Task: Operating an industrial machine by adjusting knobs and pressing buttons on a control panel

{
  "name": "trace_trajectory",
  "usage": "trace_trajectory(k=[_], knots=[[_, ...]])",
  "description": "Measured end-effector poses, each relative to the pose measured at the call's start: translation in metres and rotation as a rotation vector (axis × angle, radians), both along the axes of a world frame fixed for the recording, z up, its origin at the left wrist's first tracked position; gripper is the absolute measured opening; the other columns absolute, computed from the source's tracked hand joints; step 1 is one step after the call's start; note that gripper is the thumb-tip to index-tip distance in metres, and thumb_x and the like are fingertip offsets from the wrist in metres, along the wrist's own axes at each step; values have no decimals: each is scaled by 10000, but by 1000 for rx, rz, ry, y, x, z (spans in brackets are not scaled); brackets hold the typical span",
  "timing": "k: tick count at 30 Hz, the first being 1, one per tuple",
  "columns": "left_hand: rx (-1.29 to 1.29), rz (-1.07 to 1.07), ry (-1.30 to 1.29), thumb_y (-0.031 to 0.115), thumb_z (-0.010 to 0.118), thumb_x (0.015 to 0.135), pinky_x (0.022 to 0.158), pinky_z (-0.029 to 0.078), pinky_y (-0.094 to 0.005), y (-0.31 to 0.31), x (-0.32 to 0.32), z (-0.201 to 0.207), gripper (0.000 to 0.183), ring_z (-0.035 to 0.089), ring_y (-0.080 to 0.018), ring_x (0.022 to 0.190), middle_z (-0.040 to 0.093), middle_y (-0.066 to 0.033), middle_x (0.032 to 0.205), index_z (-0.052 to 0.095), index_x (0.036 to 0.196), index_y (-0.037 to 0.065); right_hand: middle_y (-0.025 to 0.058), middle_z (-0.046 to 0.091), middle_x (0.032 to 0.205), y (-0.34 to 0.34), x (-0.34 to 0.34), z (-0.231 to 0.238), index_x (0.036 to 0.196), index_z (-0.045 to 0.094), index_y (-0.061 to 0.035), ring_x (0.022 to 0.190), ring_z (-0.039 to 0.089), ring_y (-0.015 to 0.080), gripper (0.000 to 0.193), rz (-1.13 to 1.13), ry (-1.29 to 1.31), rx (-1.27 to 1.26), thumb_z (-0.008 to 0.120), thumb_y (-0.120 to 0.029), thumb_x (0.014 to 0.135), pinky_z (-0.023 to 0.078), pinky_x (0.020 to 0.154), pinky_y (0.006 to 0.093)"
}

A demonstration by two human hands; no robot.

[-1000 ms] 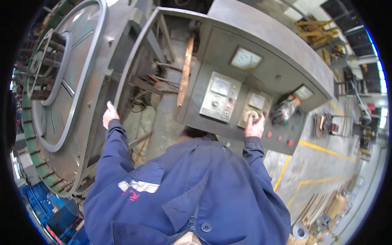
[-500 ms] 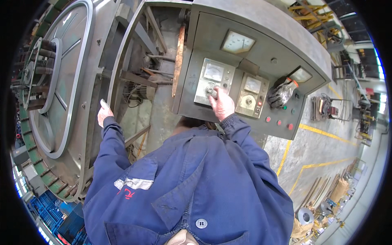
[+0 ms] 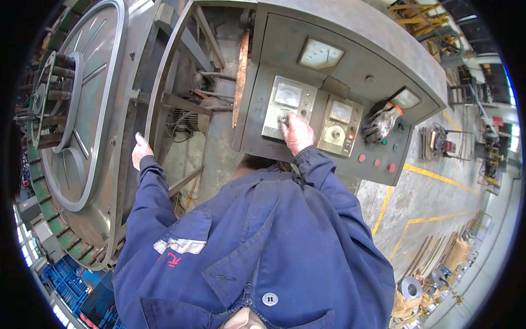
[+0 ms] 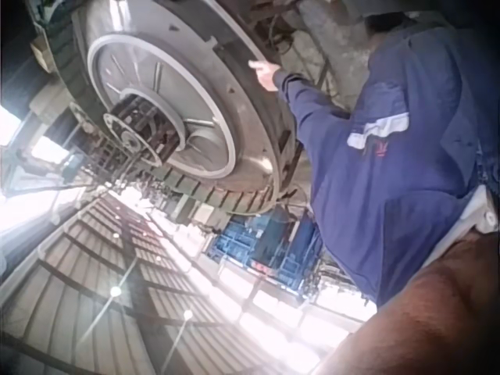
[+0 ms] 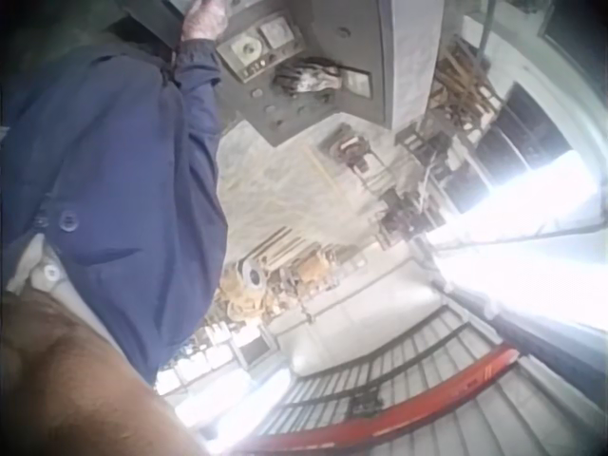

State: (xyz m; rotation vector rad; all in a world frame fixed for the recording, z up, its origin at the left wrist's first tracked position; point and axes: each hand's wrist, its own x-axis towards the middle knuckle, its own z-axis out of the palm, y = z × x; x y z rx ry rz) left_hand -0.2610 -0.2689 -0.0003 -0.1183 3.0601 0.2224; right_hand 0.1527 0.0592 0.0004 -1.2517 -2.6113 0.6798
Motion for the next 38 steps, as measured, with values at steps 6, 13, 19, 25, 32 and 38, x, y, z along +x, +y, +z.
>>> trace_trajectory(k=[6,13,19,25,32,38], knots=[[-11,10,-1,715,214,1014,838,531,-536,1,0,0,860,709,-430,962,761,-189,982,800,1017,86,140,709,933,0,-1,-1,1132,593,-135,867,697,367,292,18,-11,40,726,-242,896,547,748,479],[-2,-10,14,709,218,1018,824,537,-531,0,-1,-1,858,714,-425,943,763,-185,959,803,988,82,147,710,918,1,-3,-3,1187,582,-158,851,701,367,327,34,-70,60,715,-250,902,553,733,488],[-22,10,-14,727,231,1006,830,533,-516,-1,-4,-5,841,713,-418,962,765,-170,988,805,1035,112,149,712,918,2,-3,-2,1195,584,-157,857,702,368,334,42,-56,64,706,-287,913,556,738,488],[-19,26,-11,725,238,1006,831,533,-518,2,-3,-1,837,712,-422,965,763,-177,996,804,1036,108,140,724,969,2,-5,3,1212,598,-148,914,706,353,352,30,-133,29,711,-302,917,556,771,474],[-16,14,-12,721,236,1008,844,529,-524,3,-3,-2,836,708,-426,970,762,-179,998,804,1035,109,132,723,901,8,11,6,1253,595,-121,814,714,334,405,1,37,63,744,-284,913,564,728,441],[-2,74,23,747,240,989,887,524,-524,-9,-10,6,852,697,-439,1009,753,-202,1020,802,1054,109,154,757,977,22,49,2,1203,642,-66,909,752,266,280,-181,246,-151,691,-230,982,597,798,345]])
